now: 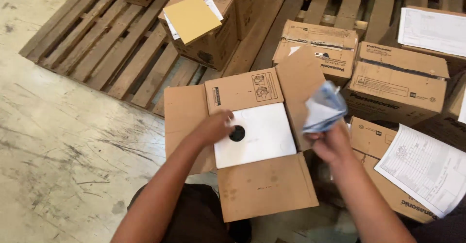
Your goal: The person inspects the contents of cardboard boxes and fills out an inspection form.
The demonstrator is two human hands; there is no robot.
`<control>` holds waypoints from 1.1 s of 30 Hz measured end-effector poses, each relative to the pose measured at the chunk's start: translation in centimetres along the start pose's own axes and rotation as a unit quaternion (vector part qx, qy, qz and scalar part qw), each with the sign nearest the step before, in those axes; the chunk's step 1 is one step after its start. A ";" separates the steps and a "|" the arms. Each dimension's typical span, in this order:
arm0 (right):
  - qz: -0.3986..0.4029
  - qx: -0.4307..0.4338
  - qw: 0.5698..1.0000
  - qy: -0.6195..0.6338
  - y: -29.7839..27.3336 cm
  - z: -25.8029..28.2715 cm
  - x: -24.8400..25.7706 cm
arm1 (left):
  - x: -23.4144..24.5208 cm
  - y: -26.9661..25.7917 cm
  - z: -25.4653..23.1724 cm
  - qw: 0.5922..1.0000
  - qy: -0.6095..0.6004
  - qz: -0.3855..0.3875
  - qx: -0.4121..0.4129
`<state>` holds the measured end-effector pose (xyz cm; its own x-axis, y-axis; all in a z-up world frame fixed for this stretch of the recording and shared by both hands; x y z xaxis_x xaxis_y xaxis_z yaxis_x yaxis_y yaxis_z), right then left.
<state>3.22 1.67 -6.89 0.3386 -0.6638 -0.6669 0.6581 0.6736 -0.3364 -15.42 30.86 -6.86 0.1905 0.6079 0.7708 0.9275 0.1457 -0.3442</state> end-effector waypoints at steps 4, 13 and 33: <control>0.078 -0.059 0.995 0.027 0.1 2.1 2.0 | 0.9 5.3 3.9 0.957 0.243 -0.157 0.025; 0.337 -0.127 0.907 0.220 -0.4 3.9 -2.0 | 4.0 3.3 -2.5 0.746 0.468 -0.351 -0.319; 0.472 -0.148 0.825 0.274 2.4 2.2 3.5 | 6.8 13.0 0.6 0.933 0.258 -0.244 -0.064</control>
<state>7.45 0.24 -8.51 0.1979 0.3941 -0.8975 0.0536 0.9099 0.4114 -2.26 37.39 -6.38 -0.1660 0.0320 0.9856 0.9686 0.1930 0.1569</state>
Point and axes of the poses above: each hand's wrist, its own y-axis towards the middle knuckle, its own x-axis out of the back of the hand, z = x × y, the point moved 3 cm from there along y, towards the middle knuckle, and after that the axes turned 3 degrees about y, right-handed, at the moved point
